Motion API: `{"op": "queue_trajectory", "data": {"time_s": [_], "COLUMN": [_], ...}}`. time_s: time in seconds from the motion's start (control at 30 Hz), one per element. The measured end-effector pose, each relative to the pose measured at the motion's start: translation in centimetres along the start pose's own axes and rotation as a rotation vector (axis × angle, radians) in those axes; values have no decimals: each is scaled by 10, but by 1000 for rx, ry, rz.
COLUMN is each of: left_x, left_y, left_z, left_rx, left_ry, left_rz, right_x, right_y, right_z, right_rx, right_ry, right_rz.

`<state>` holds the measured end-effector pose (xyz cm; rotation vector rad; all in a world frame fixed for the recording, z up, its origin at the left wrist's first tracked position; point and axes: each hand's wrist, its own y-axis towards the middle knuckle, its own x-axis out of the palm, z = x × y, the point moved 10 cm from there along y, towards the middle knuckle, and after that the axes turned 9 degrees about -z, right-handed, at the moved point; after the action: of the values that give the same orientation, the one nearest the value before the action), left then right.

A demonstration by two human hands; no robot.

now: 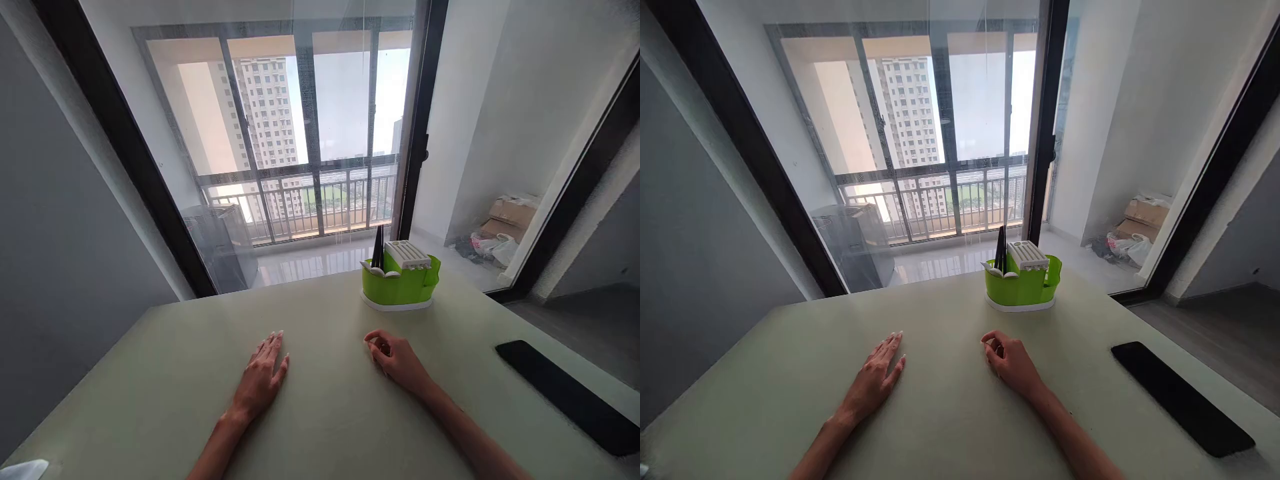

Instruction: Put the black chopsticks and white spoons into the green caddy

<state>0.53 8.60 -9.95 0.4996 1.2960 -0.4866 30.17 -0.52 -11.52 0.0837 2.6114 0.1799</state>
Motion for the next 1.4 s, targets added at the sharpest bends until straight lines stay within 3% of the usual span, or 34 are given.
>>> {"op": "queue_trajectory", "data": {"time_s": [0.3,0.8,1.1,1.4], "left_x": [1,4,4,7], "left_y": [-2,-1,-1,0], "left_z": [0,-1,-3,-5], "left_rx": [-11,-25,22,9], "left_ry": [-4,-3,-10,11], "left_rz": [-16,-58,4,-14], "right_x": [7,10,12,10], "right_y": [-4,-4,-3,-4], "right_z": [-8,-8,-4,-8], "right_rx": [-43,-54,-59,-57], "right_ry": [-221,-237,-258,-252], "right_rz": [24,3,6,-1]}}
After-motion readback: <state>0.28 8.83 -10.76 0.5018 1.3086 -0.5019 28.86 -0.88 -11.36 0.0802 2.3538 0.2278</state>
